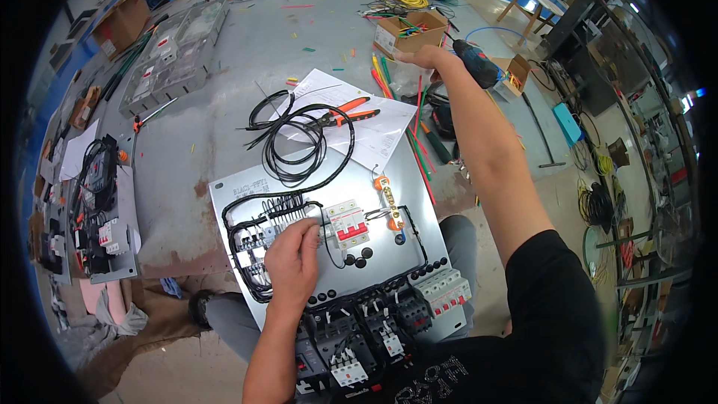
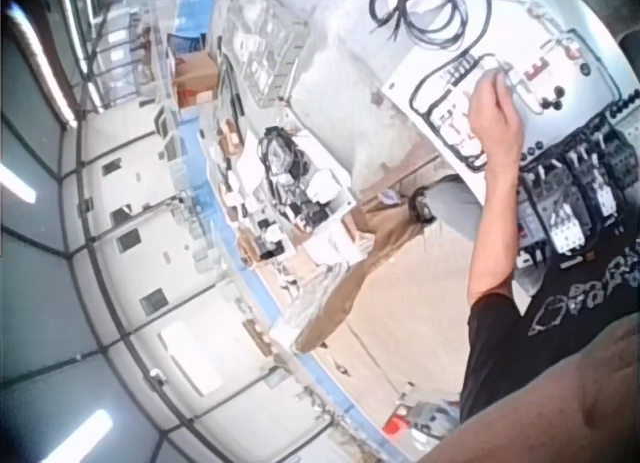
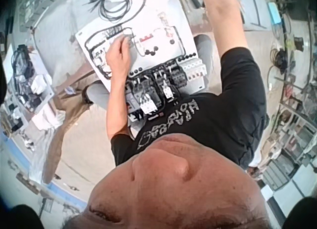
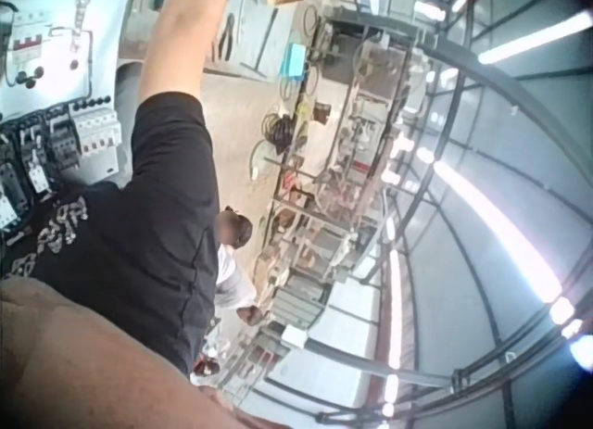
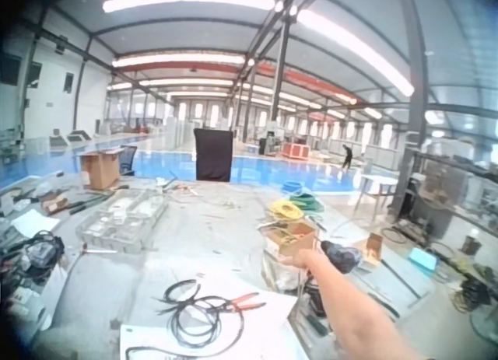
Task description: The person sits at a workbench and wires an electrical panel. They strip wire ends, insert them into terminal blocks, and tighten the connections using a cordless drill. They handle multiple colored wires and use pliers and a drill throughout the process.
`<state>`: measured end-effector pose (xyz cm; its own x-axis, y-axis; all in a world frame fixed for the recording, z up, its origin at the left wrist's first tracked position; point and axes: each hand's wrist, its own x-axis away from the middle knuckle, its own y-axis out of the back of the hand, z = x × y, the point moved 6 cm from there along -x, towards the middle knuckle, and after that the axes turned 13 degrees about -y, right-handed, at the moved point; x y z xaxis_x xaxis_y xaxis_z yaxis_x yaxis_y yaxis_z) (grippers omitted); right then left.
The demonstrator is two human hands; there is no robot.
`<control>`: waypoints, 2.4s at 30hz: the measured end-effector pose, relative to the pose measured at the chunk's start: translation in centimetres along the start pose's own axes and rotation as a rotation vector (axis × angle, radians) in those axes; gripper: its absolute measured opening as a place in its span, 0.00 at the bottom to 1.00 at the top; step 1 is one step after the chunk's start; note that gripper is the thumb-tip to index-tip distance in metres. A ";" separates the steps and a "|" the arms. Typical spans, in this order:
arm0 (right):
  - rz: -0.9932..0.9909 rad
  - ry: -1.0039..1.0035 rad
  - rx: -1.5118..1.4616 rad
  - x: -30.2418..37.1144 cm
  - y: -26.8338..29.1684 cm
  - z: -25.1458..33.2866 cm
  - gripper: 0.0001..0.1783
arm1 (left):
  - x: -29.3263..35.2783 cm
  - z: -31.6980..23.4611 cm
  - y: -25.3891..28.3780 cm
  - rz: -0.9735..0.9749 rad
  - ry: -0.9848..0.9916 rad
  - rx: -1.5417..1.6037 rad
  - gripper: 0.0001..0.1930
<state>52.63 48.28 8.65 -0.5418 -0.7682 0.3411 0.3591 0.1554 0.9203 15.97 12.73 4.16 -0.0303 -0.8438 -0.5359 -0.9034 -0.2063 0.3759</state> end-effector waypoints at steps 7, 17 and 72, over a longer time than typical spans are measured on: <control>-0.499 0.236 0.006 -8.0 1.8 -0.8 0.29 | -0.5 -0.5 -0.3 0.025 -0.010 0.005 0.06; -0.389 0.576 -0.040 -0.3 2.1 2.6 0.19 | -0.3 -0.2 -0.3 0.022 -0.011 -0.006 0.05; -0.451 0.296 0.319 -7.7 -4.4 -1.1 0.22 | -0.3 -0.4 0.0 0.035 -0.026 -0.055 0.06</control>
<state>56.05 52.83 1.77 -0.3374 -0.9337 -0.1198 -0.1257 -0.0815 0.9887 16.14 12.79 4.63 -0.0736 -0.8377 -0.5411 -0.8769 -0.2040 0.4352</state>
